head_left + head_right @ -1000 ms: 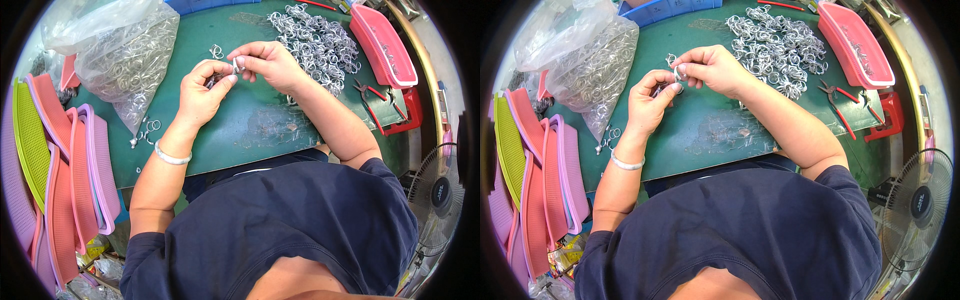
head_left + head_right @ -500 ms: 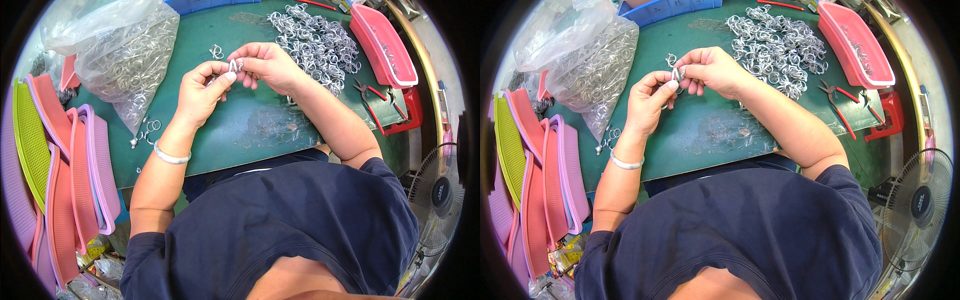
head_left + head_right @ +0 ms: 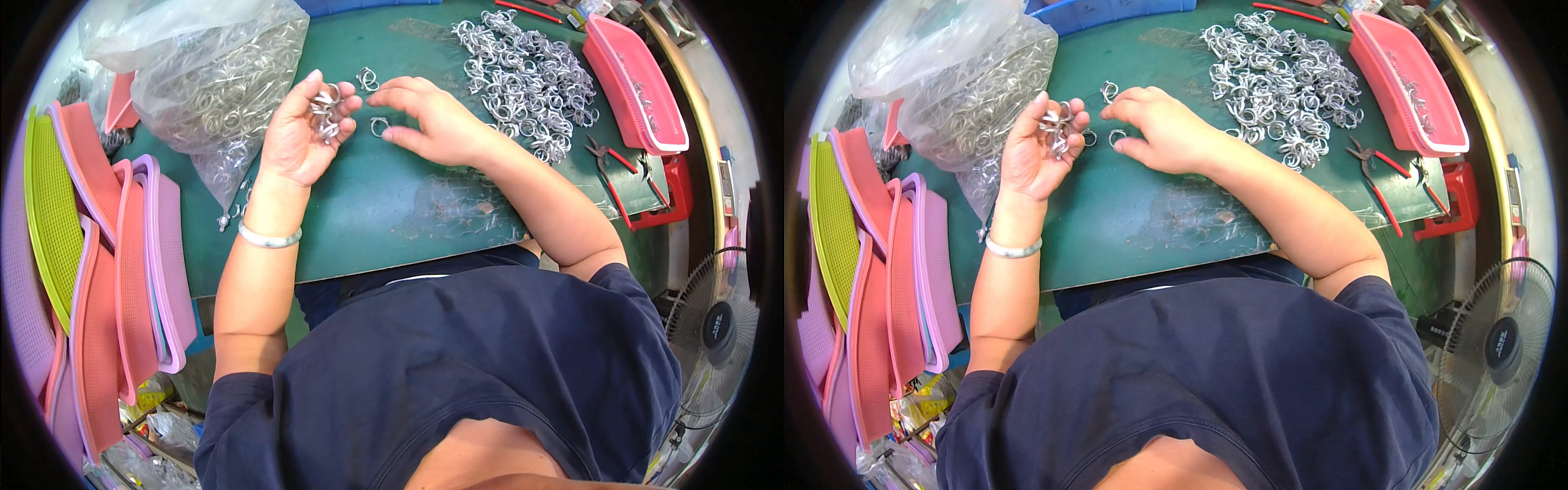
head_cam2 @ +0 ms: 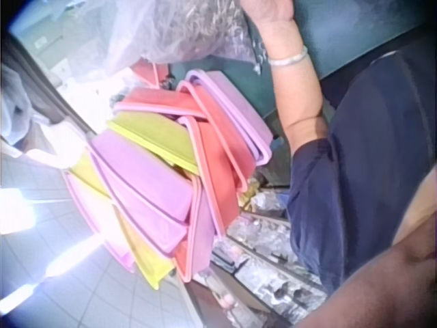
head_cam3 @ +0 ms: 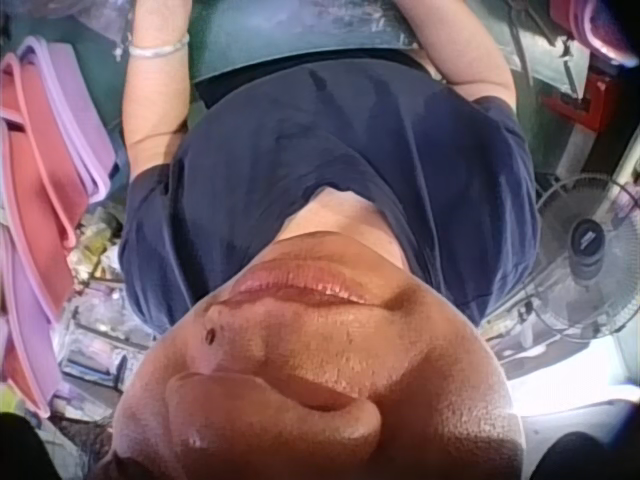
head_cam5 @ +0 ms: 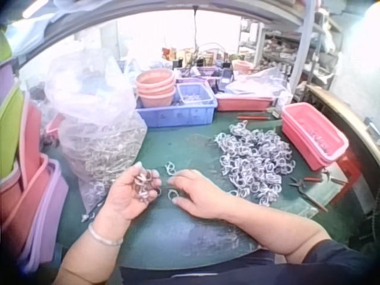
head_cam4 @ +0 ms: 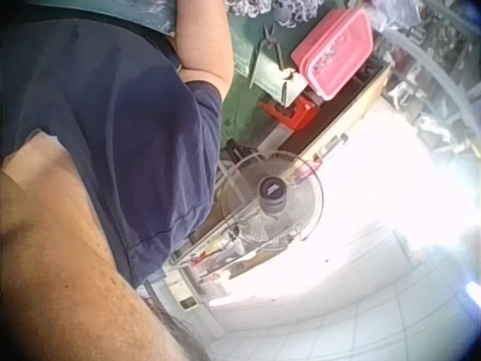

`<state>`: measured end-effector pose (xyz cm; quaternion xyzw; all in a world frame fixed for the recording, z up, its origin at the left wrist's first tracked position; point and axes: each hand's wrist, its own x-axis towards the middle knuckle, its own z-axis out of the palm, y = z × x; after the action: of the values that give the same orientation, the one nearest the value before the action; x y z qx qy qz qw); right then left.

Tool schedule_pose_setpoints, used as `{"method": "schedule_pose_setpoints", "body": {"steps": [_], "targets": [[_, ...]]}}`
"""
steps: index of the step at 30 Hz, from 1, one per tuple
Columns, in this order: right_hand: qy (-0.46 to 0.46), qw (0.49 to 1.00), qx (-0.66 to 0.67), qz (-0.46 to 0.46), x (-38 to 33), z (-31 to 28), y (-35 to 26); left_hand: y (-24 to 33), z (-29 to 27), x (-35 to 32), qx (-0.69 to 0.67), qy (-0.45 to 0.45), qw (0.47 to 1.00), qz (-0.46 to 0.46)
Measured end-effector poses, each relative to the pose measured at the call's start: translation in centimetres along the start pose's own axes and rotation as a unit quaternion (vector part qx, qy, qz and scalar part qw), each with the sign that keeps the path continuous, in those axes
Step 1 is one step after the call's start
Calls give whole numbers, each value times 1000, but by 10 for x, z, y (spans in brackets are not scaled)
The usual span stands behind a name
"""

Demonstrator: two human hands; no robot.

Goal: The person assembles small metal links by hand, connecting them into a chain structure on a workstation.

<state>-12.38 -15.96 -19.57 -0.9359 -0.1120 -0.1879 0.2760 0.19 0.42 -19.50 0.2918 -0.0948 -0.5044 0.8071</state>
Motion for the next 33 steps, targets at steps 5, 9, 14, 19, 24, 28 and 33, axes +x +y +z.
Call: {"method": "schedule_pose_setpoints", "body": {"steps": [5, 9, 14, 19, 24, 28, 33], "targets": [[-31, 997, -73, 21, -1, 8, -5, 7, 1, -2, 51, 70, 995, 56], [-46, 993, -94, 55, 0, 10, -5, 4, 0, 1, 164, 102, 979, 70], [-23, 997, -47, 52, 0, 11, -4, -3, 12, -5, 517, 95, 847, 76], [15, 999, 15, 28, -1, 14, 1, -18, 18, -12, 710, 39, 696, 97], [74, 997, 35, -8, 2, 10, -9, -19, 23, -15, 714, 40, 696, 65], [121, 991, 49, -28, 4, 7, -10, -20, 26, -16, 679, 32, 726, 104], [156, 986, 38, -43, 5, 4, -11, -23, 25, -15, 634, 10, 754, 170]]}}
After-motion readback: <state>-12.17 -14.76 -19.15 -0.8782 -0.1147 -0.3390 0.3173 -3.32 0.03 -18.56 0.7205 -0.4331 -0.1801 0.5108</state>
